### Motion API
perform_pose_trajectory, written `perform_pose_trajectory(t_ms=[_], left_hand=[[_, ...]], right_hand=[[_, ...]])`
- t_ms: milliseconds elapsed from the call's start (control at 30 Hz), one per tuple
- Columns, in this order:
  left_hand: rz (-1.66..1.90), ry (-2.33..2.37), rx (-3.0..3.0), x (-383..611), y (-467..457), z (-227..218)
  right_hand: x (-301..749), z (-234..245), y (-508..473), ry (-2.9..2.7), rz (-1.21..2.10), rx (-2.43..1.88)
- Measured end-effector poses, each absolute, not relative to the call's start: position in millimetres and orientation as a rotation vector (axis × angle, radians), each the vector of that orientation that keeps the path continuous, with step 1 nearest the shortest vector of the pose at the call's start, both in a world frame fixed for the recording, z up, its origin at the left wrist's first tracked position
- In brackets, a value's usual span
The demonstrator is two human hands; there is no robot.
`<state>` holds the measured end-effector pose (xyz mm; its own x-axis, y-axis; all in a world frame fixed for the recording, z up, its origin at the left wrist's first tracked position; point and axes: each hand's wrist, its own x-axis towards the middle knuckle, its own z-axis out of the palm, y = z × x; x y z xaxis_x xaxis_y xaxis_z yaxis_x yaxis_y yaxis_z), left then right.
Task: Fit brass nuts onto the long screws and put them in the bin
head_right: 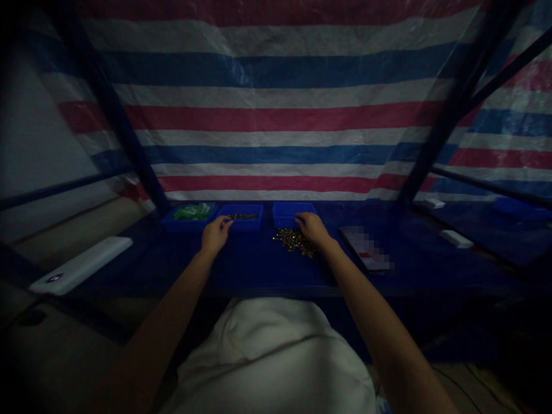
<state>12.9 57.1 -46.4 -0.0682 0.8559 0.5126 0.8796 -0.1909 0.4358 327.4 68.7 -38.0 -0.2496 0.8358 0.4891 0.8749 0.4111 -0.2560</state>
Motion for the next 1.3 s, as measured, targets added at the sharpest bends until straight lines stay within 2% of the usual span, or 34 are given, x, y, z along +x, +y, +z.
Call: perform_pose_trajectory(t_ms=[633,967,1300], left_hand=[[-1.173,-1.922,-2.139,13.4,58.0,-47.0],[-1.132,-1.955,-2.134,15.0,57.2,-46.7],[-1.146,-1.944,-2.154,13.7,58.6,-49.0]], right_hand=[[327.1,-31.7,56.3,-2.182,0.047,-1.385],[304.2,-6.5,17.3,-2.378,-0.201,-1.161],[273.1,-11.3,7.9,-2.556,-0.191,-1.327]])
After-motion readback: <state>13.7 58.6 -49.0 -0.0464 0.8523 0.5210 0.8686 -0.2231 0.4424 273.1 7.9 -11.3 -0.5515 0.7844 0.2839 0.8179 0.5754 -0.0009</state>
